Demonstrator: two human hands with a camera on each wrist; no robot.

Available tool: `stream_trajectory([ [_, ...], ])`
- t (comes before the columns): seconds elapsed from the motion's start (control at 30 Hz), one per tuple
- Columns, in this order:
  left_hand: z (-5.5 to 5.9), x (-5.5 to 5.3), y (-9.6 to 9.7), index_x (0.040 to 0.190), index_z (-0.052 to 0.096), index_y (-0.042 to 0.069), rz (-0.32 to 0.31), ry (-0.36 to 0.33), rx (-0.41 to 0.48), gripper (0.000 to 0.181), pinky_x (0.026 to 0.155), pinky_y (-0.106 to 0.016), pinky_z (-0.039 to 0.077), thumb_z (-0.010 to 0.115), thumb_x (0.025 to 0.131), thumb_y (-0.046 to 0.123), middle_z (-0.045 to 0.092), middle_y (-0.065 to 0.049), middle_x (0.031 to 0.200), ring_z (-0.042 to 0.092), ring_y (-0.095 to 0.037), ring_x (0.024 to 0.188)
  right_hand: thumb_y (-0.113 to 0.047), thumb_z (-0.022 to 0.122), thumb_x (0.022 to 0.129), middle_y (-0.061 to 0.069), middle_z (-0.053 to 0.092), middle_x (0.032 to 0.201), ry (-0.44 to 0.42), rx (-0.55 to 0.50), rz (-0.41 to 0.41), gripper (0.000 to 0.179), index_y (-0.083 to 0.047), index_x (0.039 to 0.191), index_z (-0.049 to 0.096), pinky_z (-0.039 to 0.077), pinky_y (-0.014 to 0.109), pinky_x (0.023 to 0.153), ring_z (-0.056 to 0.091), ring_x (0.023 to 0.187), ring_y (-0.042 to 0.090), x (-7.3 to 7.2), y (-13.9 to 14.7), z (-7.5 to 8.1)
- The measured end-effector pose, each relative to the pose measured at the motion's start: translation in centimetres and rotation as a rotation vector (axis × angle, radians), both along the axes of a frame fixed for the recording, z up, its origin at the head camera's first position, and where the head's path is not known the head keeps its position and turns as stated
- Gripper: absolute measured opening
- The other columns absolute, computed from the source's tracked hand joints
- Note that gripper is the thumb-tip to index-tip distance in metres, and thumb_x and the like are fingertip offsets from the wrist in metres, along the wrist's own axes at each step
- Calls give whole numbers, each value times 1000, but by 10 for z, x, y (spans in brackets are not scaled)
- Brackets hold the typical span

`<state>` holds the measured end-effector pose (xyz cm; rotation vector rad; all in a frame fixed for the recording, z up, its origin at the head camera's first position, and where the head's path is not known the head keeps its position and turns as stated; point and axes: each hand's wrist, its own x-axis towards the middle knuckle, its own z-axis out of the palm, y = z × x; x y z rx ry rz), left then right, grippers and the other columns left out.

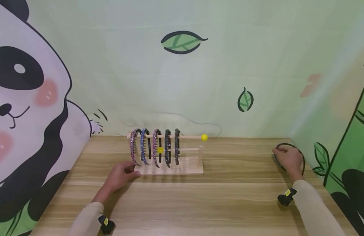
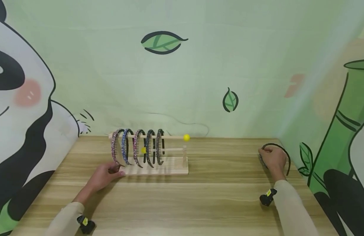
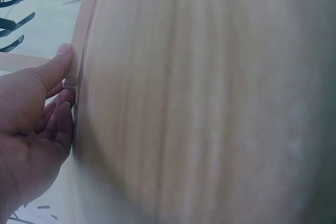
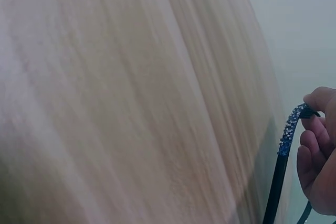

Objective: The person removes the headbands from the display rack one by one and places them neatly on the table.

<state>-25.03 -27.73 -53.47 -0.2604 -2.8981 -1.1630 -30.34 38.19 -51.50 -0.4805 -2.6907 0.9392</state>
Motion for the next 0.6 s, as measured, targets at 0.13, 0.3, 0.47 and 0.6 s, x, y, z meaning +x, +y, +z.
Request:
stream_trajectory([
  [0.13, 0, 1, 1, 124, 70, 2, 8, 3, -4, 42, 85, -43, 54, 80, 89, 23, 72, -4, 99, 63, -18, 91, -34, 67, 96, 26, 69, 119, 12, 9, -15, 45, 6, 117, 72, 44, 57, 98, 60, 113, 46, -2, 0, -4],
  [0.3, 0, 0, 1, 125, 69, 1, 6, 1, -3, 43, 91, -48, 54, 80, 90, 22, 73, -9, 106, 67, -23, 99, -31, 68, 96, 25, 71, 116, 34, 25, -21, 42, 6, 115, 73, 42, 56, 99, 60, 112, 46, -5, 0, -11],
  [0.47, -1, -1, 1, 126, 69, 0, 12, -7, 2, 43, 92, -48, 54, 80, 89, 21, 74, -11, 108, 67, -24, 99, -31, 70, 95, 25, 72, 112, 46, 49, -14, 40, 5, 111, 74, 42, 55, 97, 62, 109, 46, -6, 0, -15],
  [0.6, -1, -1, 1, 125, 69, 0, 8, 0, 0, 43, 90, -47, 54, 80, 90, 22, 74, -10, 105, 67, -23, 97, -31, 69, 95, 26, 71, 113, 31, 66, 12, 40, 6, 111, 74, 42, 57, 97, 60, 109, 48, -7, -1, -16],
])
